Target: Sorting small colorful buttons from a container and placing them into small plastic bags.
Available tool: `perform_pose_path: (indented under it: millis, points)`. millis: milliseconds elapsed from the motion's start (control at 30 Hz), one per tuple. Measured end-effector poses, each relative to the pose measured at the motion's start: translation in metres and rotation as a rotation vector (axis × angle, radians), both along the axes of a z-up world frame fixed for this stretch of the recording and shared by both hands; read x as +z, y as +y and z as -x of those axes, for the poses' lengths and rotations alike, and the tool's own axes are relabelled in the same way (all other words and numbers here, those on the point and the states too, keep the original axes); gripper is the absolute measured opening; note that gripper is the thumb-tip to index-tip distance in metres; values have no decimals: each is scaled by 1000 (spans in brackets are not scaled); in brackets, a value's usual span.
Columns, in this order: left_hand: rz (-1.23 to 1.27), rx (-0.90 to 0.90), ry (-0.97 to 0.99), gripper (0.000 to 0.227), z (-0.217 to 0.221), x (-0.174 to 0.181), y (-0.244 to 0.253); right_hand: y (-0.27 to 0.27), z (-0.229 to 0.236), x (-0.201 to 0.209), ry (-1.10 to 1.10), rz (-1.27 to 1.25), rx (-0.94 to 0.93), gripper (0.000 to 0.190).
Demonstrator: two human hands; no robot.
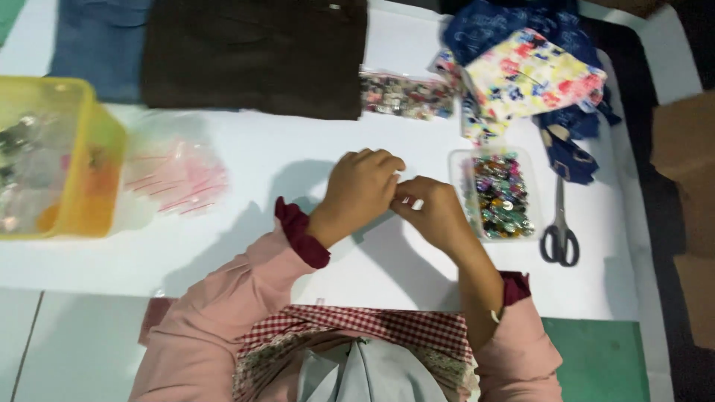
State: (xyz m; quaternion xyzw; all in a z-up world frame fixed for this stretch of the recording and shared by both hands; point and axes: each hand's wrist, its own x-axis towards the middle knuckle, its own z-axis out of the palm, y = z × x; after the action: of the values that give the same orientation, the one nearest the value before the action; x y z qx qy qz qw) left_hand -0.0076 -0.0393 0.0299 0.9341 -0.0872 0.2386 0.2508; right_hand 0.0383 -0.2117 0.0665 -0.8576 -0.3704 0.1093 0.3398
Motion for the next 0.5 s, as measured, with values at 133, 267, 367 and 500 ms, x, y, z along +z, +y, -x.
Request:
perform_pose_path:
  millis: [133, 267, 367, 500]
  points:
    - [-2, -133, 45, 20, -29, -5, -57, -81, -35, -3, -64, -4, -153, 19]
    - [18, -219, 69, 21, -51, -13, -102, -145, -58, -15, -203, 50, -390, 24]
    - [17, -243, 93, 21, -66, -20, -129, -176, -65, -23, -289, 101, -478, 22]
    - [15, -254, 179, 22, -84, -26, -154, -196, -68, -37, -313, 108, -521, 27]
